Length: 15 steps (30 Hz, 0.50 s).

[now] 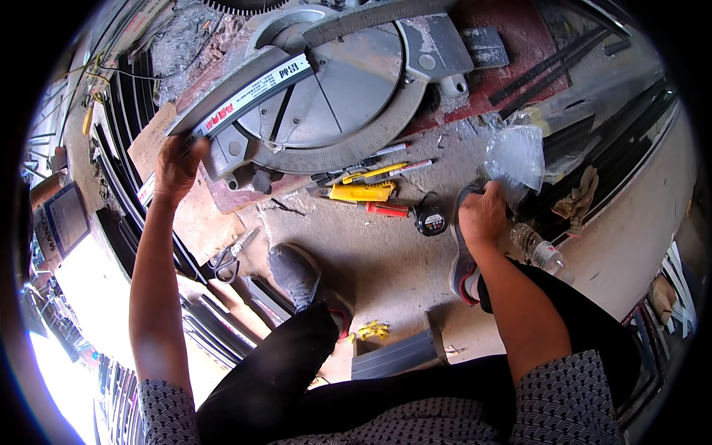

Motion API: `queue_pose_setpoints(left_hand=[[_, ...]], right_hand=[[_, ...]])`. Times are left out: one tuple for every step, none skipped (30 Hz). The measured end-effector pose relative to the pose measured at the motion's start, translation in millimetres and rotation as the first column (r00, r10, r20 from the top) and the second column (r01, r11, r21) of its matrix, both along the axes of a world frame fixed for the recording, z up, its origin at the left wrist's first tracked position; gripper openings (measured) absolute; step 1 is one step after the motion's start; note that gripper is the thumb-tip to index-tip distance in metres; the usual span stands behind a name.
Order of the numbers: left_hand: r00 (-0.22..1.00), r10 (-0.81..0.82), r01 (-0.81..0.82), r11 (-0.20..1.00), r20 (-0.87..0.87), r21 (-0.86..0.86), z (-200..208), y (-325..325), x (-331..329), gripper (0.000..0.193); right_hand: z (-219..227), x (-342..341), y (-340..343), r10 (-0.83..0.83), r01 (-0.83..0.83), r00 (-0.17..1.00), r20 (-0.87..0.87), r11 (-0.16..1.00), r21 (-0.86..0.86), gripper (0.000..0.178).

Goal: The person measures and cuts metal profiles using a miter saw. They use a tape measure to mark lengths on the profiles, place them on the saw, and cut them. The person also removes protective film from the profiles after cutting.

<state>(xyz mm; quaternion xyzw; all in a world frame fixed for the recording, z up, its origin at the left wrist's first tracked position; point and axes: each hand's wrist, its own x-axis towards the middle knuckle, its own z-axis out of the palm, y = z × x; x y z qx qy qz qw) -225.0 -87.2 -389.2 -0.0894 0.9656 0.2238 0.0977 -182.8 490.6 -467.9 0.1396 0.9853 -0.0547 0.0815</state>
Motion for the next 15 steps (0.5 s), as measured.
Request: queue_pose_setpoints(left_hand=[[1.0, 0.001, -0.001, 1.0, -0.006, -0.003, 0.7, 1.2, 0.2, 0.071], [1.0, 0.002, -0.003, 1.0, -0.012, -0.007, 1.4, 2.1, 0.3, 0.071], [1.0, 0.002, -0.003, 1.0, -0.017, -0.005, 1.5, 2.2, 0.4, 0.07], [1.0, 0.002, -0.002, 1.0, -0.021, -0.003, 1.2, 2.2, 0.5, 0.07], [1.0, 0.002, -0.002, 1.0, -0.025, -0.002, 1.2, 2.1, 1.0, 0.07], [1.0, 0.004, -0.004, 1.0, -0.029, -0.002, 1.0, 2.0, 1.3, 0.07], [0.999, 0.005, -0.005, 1.0, -0.033, -0.002, 0.7, 2.0, 1.4, 0.07], [0.999, 0.005, -0.005, 1.0, -0.036, -0.001, 0.5, 2.1, 1.4, 0.07], [0.999, -0.002, 0.002, 1.0, -0.037, -0.011, 0.9, 1.9, 1.2, 0.07], [0.999, -0.01, 0.009, 1.0, -0.038, -0.022, 1.5, 1.4, 1.2, 0.07], [0.999, -0.019, 0.018, 0.999, -0.038, -0.031, 1.4, 1.0, 1.5, 0.07], [0.999, -0.016, 0.015, 0.999, -0.037, -0.032, 0.9, 0.3, 2.0, 0.07], [0.999, -0.014, 0.013, 0.999, -0.036, -0.032, 0.1, -0.5, 2.6, 0.07], [0.999, -0.012, 0.011, 0.999, -0.035, -0.032, 0.2, 0.7, 2.0, 0.07], [0.999, -0.009, 0.009, 1.0, -0.03, -0.02, 0.8, 1.6, 1.6, 0.07]], right_hand=[[0.2, 0.2, 0.2, -0.005, 0.005, 1.0, 0.005, 1.0, 0.0, 0.021], [1.8, -0.3, -1.2, -0.011, 0.011, 1.0, 0.009, 1.0, 0.0, 0.021], [2.9, -0.7, -2.1, -0.017, 0.017, 1.0, 0.014, 1.0, -0.001, 0.02], [2.1, -0.1, -1.3, -0.009, 0.009, 1.0, 0.004, 1.0, -0.001, 0.02], [0.8, 0.7, -0.8, 0.0, 0.0, 1.0, -0.005, 1.0, -0.003, 0.02], [-0.4, 0.9, -0.2, 0.008, -0.008, 1.0, -0.014, 1.0, -0.005, 0.02], [-1.4, 0.9, 0.6, 0.005, -0.005, 1.0, -0.012, 1.0, -0.001, 0.02], [-1.2, 0.9, 0.3, 0.001, -0.001, 1.0, -0.01, 1.0, 0.004, 0.02], [-0.9, 1.0, -0.1, -0.003, 0.003, 1.0, -0.007, 1.0, 0.008, 0.02], [-0.5, 0.8, -0.6, -0.007, 0.007, 1.0, -0.003, 1.0, 0.008, 0.019], [1.4, 0.4, -2.1, -0.012, 0.012, 1.0, 0.003, 1.0, 0.008, 0.019], [2.7, 0.2, -3.2, -0.017, 0.017, 1.0, 0.008, 1.0, 0.009, 0.019], [3.3, 0.3, -3.6, -0.02, 0.02, 1.0, 0.011, 1.0, 0.004, 0.02], [3.5, 0.1, -3.4, -0.024, 0.024, 1.0, 0.014, 1.0, 0.001, 0.02], [3.4, 0.0, -3.1, -0.028, 0.028, 0.999, 0.016, 1.0, -0.003, 0.02]])
